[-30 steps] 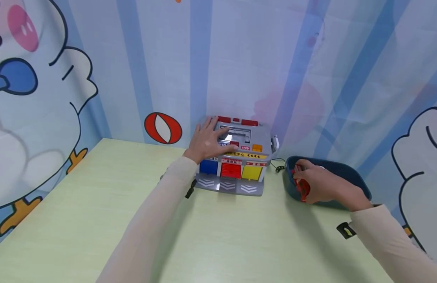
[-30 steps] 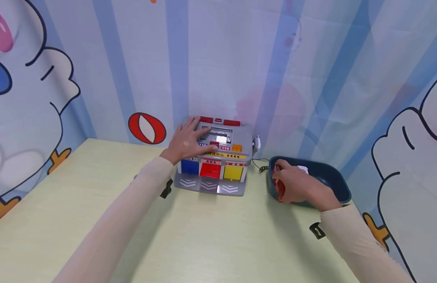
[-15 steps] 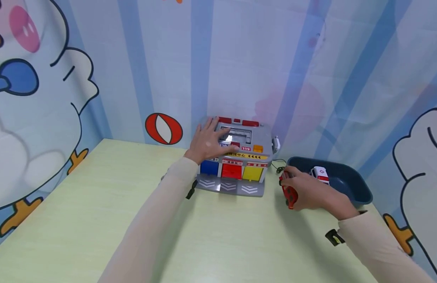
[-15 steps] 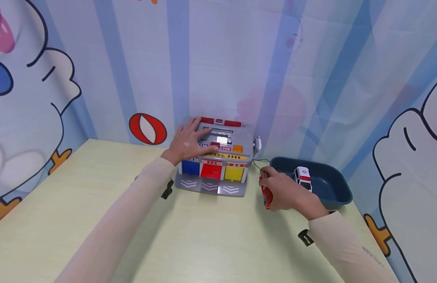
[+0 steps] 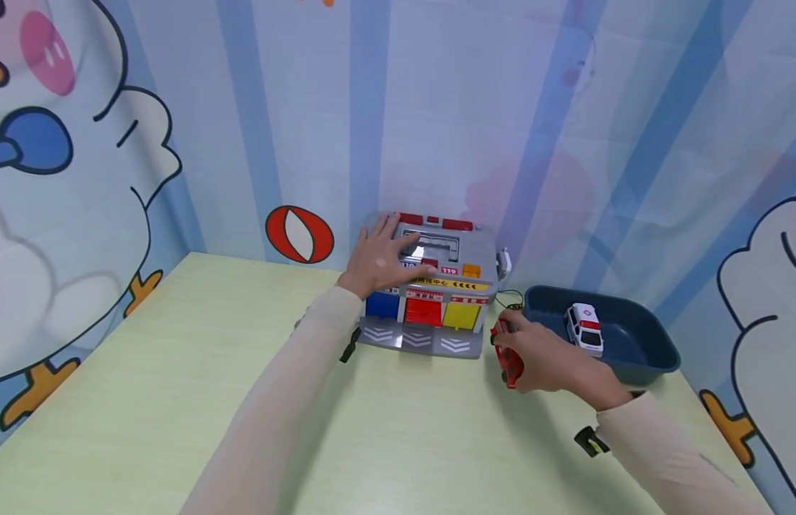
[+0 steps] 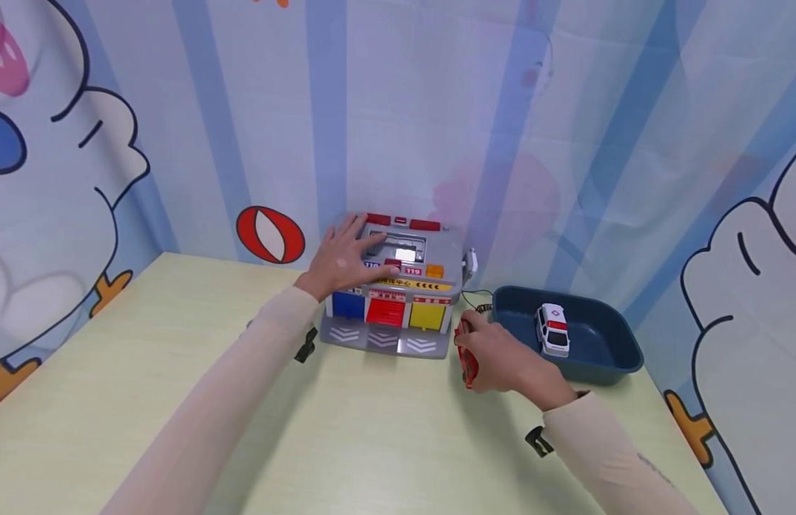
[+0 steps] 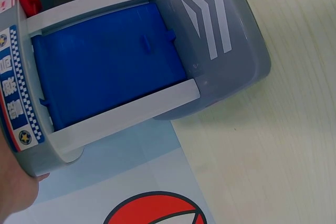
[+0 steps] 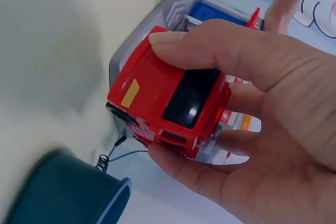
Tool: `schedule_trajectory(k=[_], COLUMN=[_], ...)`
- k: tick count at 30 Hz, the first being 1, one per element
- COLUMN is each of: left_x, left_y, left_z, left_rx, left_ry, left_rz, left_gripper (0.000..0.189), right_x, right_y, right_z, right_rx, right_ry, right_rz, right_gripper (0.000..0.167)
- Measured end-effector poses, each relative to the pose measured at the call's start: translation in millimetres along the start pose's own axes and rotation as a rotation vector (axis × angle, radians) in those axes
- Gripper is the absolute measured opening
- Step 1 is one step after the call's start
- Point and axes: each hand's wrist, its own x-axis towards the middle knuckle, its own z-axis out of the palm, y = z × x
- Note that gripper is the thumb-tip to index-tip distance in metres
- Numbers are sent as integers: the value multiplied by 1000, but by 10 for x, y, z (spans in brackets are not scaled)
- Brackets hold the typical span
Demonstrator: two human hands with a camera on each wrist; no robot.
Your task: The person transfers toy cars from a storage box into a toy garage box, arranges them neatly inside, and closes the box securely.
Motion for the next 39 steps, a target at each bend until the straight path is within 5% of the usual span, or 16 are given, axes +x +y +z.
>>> schedule_trajectory(k=[7,23,39], left_x=[-1,11,6], left_y=[-3,23,36], left_z=[-2,22,26], left_rx=[-1,3,6], left_ry=[2,10,18], left_rz=[2,20,23], left_gripper=[88,89,88], right_x=[56,165,337], right_y=[-63,-263,-500], right_z=[124,246,492], right_rx=[-6,22,58], right_ry=[33,2,140], right_rz=[-56,-9,-75], right_gripper=[56,61,63])
